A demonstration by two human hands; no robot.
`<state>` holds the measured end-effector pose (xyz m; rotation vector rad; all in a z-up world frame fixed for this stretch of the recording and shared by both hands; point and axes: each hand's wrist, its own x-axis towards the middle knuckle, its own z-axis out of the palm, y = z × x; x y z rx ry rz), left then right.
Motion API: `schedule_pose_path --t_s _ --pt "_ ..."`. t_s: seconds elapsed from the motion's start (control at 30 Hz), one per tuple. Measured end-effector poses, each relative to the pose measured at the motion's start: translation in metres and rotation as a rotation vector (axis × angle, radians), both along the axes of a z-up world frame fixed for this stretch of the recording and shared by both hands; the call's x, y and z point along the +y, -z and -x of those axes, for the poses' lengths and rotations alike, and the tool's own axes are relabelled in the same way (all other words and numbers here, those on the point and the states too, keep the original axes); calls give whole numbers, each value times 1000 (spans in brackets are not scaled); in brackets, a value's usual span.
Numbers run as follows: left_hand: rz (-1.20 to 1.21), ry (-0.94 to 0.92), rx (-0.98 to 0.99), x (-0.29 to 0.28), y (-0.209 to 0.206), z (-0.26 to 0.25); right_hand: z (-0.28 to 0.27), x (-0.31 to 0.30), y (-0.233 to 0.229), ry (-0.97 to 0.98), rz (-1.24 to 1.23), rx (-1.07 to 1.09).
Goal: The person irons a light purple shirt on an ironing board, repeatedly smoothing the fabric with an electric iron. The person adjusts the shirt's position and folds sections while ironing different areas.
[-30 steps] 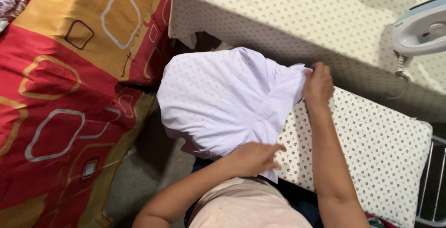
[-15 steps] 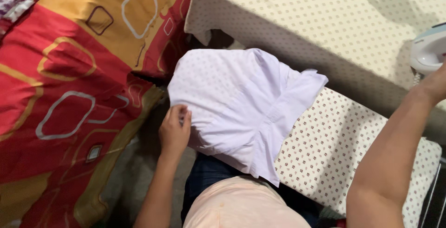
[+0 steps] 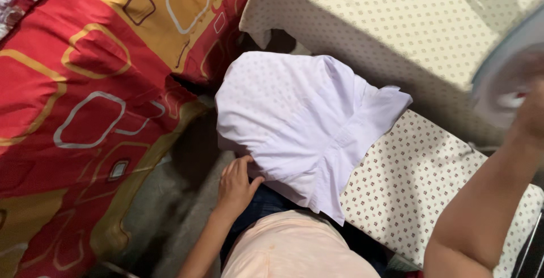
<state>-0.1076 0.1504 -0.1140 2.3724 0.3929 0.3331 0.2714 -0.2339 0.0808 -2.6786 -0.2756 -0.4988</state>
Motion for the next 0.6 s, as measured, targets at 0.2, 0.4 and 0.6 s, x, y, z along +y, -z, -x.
schedule_pose_path --t_s 0.2,0.4,0.6 --pt "49 12 -41 -5 11 2 84 103 0 -271 223 207" --pt "-33 58 -173 -4 -8 -5 135 161 15 -369 333 557" --pt "28 55 -83 -5 4 -7 147 182 29 -371 535 621"
